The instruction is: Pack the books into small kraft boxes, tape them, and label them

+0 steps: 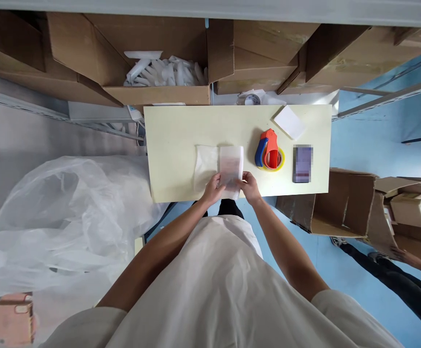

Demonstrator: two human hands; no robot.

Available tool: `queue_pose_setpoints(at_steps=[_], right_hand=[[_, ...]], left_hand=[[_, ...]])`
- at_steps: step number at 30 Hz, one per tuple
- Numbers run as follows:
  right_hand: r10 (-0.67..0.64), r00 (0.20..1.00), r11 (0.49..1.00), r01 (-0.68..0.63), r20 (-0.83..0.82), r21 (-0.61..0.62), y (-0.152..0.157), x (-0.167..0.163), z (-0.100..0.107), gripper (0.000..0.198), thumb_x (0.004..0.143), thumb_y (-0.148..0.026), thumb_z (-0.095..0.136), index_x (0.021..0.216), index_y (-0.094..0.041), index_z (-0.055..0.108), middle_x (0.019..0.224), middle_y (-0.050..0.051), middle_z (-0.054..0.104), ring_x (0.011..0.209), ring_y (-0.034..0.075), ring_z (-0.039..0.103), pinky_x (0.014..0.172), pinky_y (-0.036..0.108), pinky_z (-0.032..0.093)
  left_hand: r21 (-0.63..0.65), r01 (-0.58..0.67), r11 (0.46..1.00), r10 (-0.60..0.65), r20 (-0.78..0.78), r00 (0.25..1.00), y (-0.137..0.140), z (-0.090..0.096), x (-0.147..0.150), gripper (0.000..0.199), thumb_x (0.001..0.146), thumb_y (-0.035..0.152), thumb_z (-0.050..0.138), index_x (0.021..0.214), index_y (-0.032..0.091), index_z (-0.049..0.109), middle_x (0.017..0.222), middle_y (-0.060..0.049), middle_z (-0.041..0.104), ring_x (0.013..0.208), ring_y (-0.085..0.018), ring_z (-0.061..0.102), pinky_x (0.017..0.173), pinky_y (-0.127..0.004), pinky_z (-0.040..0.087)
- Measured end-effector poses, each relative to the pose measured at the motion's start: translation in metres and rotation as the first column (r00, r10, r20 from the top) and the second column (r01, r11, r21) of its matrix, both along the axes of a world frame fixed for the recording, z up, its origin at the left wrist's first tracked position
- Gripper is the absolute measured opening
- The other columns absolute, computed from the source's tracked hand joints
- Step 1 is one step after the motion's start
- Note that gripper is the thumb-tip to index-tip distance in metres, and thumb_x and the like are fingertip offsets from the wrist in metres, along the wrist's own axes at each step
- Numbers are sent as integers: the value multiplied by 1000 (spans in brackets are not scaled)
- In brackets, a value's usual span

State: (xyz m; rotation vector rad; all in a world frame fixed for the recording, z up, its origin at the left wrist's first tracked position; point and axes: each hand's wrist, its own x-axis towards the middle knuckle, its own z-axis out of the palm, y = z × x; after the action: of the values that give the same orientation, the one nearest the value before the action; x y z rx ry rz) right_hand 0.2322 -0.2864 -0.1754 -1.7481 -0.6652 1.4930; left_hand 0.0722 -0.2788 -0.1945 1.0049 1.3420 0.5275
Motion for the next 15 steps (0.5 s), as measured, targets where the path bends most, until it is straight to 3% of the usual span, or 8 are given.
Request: queue_pose_setpoints(at_steps=[3, 6, 12, 15], right_hand=[[48, 999, 997, -49, 17, 53, 2, 2, 14, 33, 61, -34, 67, 85, -20, 48, 80, -2, 54, 68, 12, 51, 61, 26, 44], [106, 991, 991, -111, 78, 69, 7, -13, 23, 32, 62, -33, 67, 85, -21, 47, 80, -3, 53, 64, 10, 49, 58, 25, 43], [187, 954, 977, -205, 236, 56, 14, -65, 23, 42, 62, -37, 69, 94, -24, 45, 80, -4, 50, 58, 10, 49, 56, 27, 46], [226, 931, 967, -250, 288, 49, 16, -85, 16, 48, 64, -39, 69, 102, -23, 45, 86, 0, 52, 65, 13, 53, 62, 30, 48]], left_hand=[[5, 41, 999, -40, -15, 999, 1, 3, 7, 36, 74, 19, 56, 110, 18, 59, 117, -10, 60, 113, -25, 54, 98, -41, 41], [5, -32, 999, 32, -33, 999, 4, 6, -1, 27, 78, 29, 56, 101, 19, 63, 118, -11, 58, 115, -26, 52, 99, -42, 41], [-70, -143, 987, 145, 22, 989, 6, 22, -39, 52, 84, 56, 43, 117, 17, 56, 114, -13, 60, 104, -24, 59, 82, -39, 51], [-89, -203, 975, 210, 83, 974, 7, 30, -50, 57, 83, 63, 42, 117, 19, 54, 110, -10, 63, 100, -22, 61, 79, -35, 52]])
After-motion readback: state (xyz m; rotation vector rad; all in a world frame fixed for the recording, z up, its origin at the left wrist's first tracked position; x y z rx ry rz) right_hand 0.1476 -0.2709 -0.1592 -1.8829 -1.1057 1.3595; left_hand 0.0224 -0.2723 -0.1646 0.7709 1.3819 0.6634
